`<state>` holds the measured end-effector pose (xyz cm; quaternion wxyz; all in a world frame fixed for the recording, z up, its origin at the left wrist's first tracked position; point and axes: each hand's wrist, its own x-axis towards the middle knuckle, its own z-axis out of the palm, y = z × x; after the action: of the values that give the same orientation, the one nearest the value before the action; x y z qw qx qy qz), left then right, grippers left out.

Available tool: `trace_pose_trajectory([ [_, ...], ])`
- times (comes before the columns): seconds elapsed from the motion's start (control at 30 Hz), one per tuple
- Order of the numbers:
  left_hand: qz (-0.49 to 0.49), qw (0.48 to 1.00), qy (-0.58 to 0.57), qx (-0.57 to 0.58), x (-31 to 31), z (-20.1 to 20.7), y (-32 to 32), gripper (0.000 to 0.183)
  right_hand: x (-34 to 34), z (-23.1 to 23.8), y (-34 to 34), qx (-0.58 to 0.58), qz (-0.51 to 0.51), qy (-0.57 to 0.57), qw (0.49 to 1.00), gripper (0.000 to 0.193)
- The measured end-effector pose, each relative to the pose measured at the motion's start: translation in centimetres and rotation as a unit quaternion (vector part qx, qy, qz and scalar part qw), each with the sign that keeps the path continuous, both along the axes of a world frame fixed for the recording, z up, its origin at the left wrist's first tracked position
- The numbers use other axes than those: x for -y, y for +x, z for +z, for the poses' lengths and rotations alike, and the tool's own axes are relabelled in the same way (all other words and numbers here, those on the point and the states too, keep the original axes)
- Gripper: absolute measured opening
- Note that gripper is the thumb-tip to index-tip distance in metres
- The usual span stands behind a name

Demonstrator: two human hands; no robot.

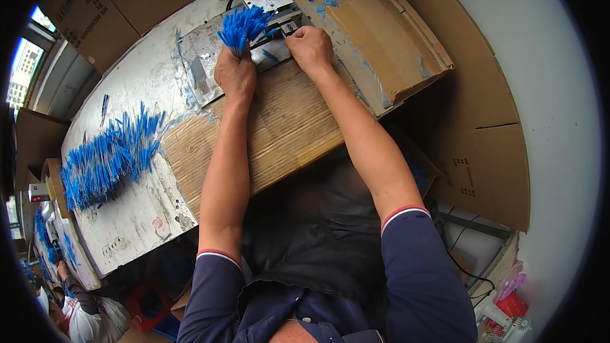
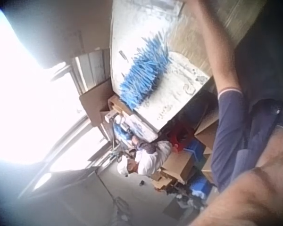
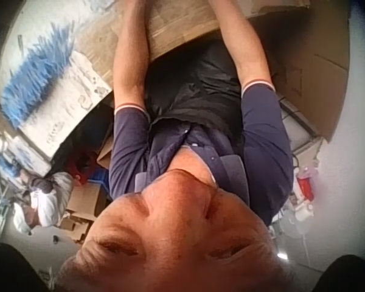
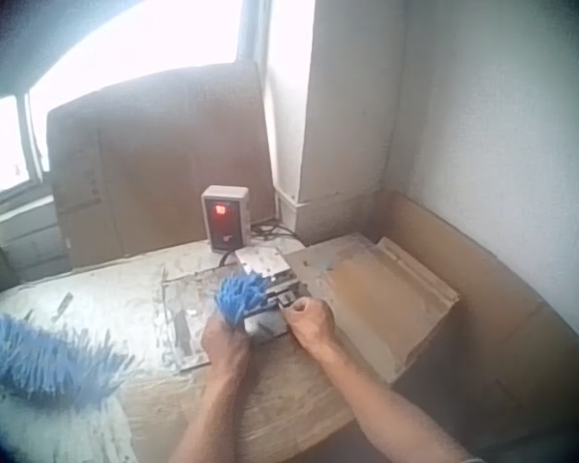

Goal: The recorder is assembling blue fiber cleaning brushes by inserting bundles into a machine and then packaging them into cardboard boxes.

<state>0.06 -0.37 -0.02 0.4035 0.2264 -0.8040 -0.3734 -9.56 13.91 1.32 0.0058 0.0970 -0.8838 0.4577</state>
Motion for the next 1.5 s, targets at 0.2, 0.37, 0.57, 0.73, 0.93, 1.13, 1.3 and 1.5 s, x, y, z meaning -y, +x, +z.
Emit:
trace_pose_trajectory([
  [0.2,-0.001,1.000,0.008,-0.027,-0.1,-0.1,0.0,0.022,-0.7,-0.7,3.3,-0.083,-0.014,-0.061,0.995,0.016],
  [0.37,0.040,0.993,0.105,-0.046,0.4,-0.1,0.0,0.020,-2.1,-0.8,5.3,-0.225,0.101,0.039,0.968,0.015],
  [0.57,0.027,0.991,0.112,-0.072,0.0,0.0,-0.2,0.018,-2.3,-1.0,4.3,-0.245,0.114,0.111,0.957,0.015],
  [0.73,0.029,0.991,0.116,-0.066,0.1,0.0,-0.1,0.018,-2.1,0.2,4.4,-0.100,0.048,0.061,0.992,0.016],
  [0.93,0.034,0.992,0.103,-0.062,0.3,-0.3,-0.3,0.017,-1.7,0.4,3.0,-0.043,0.017,0.015,0.999,0.019],
  [1.13,0.033,0.992,0.105,-0.066,0.2,-0.3,-0.2,0.017,-1.0,0.3,2.3,-0.015,-0.012,0.019,1.000,0.021],
  [1.3,0.028,0.990,0.117,-0.077,0.2,-0.2,-0.2,0.017,-0.4,0.4,2.1,-0.011,-0.017,0.013,1.000,0.021],
  [1.5,0.036,0.991,0.106,-0.068,0.2,-0.2,-0.2,0.018,-0.3,0.4,2.0,-0.004,-0.026,0.001,1.000,0.021],
])
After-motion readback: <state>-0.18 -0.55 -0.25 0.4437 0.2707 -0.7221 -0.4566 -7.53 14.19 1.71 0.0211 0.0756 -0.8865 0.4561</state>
